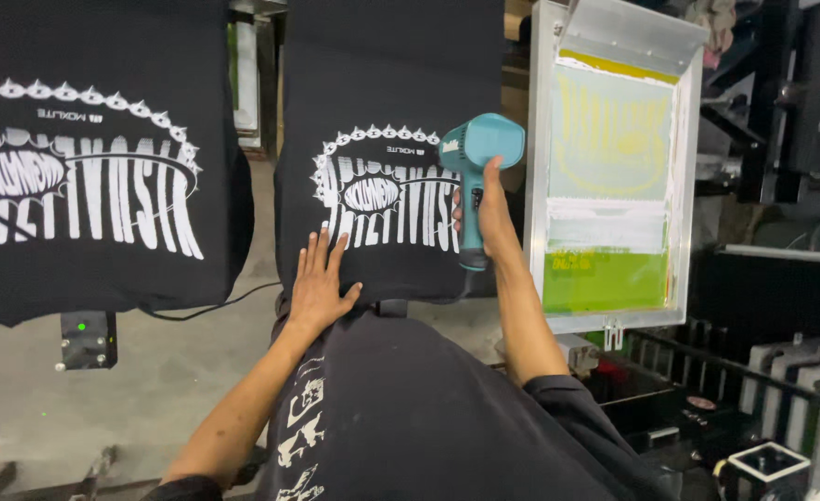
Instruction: The person uses a heat gun to dry ink on t-shirts placed on a printing carousel, then adjusts and checks a screen printing frame.
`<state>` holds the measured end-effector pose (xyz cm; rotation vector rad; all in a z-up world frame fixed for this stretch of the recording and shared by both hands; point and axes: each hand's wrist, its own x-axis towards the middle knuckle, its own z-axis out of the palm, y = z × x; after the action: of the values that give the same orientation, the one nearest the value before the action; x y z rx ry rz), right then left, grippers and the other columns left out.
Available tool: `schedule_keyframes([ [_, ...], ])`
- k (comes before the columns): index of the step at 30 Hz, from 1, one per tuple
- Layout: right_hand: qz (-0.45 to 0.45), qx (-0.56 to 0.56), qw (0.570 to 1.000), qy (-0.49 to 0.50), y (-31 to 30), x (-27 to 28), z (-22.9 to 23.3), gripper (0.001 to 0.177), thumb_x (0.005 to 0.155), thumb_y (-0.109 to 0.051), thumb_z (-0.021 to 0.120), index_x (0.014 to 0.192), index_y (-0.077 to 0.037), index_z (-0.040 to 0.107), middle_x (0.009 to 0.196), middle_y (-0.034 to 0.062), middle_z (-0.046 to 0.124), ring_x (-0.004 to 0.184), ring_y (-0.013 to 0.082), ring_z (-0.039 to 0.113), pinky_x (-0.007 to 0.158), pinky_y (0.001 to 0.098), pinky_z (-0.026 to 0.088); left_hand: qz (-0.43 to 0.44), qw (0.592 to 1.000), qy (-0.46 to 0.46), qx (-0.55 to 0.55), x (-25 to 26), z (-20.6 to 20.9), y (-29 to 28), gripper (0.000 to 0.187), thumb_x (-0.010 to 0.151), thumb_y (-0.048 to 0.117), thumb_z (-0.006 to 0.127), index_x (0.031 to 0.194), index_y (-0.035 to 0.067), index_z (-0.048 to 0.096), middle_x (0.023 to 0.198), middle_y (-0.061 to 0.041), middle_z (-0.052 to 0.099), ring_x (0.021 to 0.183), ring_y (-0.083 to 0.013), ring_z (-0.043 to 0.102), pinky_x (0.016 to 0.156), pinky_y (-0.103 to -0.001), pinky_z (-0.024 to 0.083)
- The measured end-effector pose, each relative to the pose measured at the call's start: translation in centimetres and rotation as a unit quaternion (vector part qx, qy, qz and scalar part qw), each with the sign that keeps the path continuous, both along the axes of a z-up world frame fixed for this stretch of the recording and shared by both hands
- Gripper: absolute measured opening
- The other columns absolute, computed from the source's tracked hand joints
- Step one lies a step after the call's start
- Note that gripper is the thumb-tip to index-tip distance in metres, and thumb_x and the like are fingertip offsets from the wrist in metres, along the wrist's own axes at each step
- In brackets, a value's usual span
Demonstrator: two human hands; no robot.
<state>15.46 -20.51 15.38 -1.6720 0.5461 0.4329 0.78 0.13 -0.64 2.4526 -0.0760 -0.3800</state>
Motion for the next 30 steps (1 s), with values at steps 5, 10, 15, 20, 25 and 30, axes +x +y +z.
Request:
schedule_keyframes([
  [5, 0.021, -0.008, 1.000, 0.014, 0.4, 0.5, 0.0, 0.086, 0.077, -0.082, 0.019, 0.080, -0.006, 0.058, 0.065, 0.0065, 0.053, 0.052, 0.0156, 0.056, 0.044, 0.0261, 0.055, 0.004, 1.000, 0.011, -0.004, -0.1, -0.3, 0.3, 0.094, 0.073, 0.039, 0.070, 0.152, 0.018, 0.022, 0.155, -0.020, 0.020, 0.144, -0.0378, 0.016, 0.115, -0.052, 0.019],
  [10, 0.029, -0.032, 0.999, -0.016, 0.5, 0.6, -0.4, 0.081, 0.080, -0.081, 0.022, 0.078, -0.007, 0.056, 0.063, 0.0056, 0.052, 0.052, 0.0144, 0.057, 0.044, 0.0248, 0.055, 0.004, 1.000, 0.016, -0.017, 0.1, -0.3, 0.5, 0.094, 0.074, 0.036, 0.070, 0.152, 0.017, 0.021, 0.155, -0.019, 0.019, 0.145, -0.0365, 0.016, 0.115, -0.052, 0.018],
  [15, 0.028, 0.005, 1.000, 0.011, 0.9, 0.4, 0.1, 0.082, 0.078, -0.082, 0.020, 0.082, -0.008, 0.057, 0.067, 0.0055, 0.053, 0.052, 0.0134, 0.056, 0.042, 0.0244, 0.053, 0.004, 1.000, 0.019, -0.023, 0.1, 0.2, 0.5, 0.093, 0.075, 0.036, 0.069, 0.152, 0.018, 0.020, 0.155, -0.018, 0.019, 0.145, -0.0369, 0.016, 0.116, -0.052, 0.017],
  [20, 0.046, 0.014, 0.999, 0.012, 1.7, 0.5, 0.7, 0.083, 0.077, -0.082, 0.023, 0.082, -0.007, 0.056, 0.067, 0.0066, 0.053, 0.052, 0.0144, 0.056, 0.042, 0.0259, 0.053, 0.007, 0.999, 0.021, -0.034, 0.0, -0.1, 0.4, 0.093, 0.075, 0.037, 0.069, 0.152, 0.019, 0.020, 0.156, -0.018, 0.019, 0.145, -0.0364, 0.016, 0.116, -0.052, 0.017],
  [25, 0.052, -0.008, 0.998, 0.016, 2.1, 0.8, 0.1, 0.086, 0.076, -0.082, 0.018, 0.076, -0.006, 0.057, 0.059, 0.0049, 0.051, 0.048, 0.0142, 0.054, 0.043, 0.0253, 0.053, 0.011, 0.999, 0.014, -0.031, -0.2, -0.5, 0.4, 0.092, 0.076, 0.037, 0.068, 0.152, 0.018, 0.021, 0.155, -0.018, 0.019, 0.145, -0.0348, 0.016, 0.116, -0.050, 0.016],
  [30, 0.049, 0.023, 0.998, 0.024, 2.8, 0.5, 0.9, 0.085, 0.075, -0.083, 0.021, 0.085, -0.007, 0.056, 0.067, 0.0084, 0.053, 0.052, 0.0157, 0.056, 0.041, 0.0268, 0.053, 0.012, 1.000, 0.011, -0.024, -0.1, -0.6, 0.4, 0.093, 0.075, 0.037, 0.069, 0.152, 0.018, 0.021, 0.156, -0.018, 0.018, 0.145, -0.0343, 0.017, 0.116, -0.050, 0.017],
])
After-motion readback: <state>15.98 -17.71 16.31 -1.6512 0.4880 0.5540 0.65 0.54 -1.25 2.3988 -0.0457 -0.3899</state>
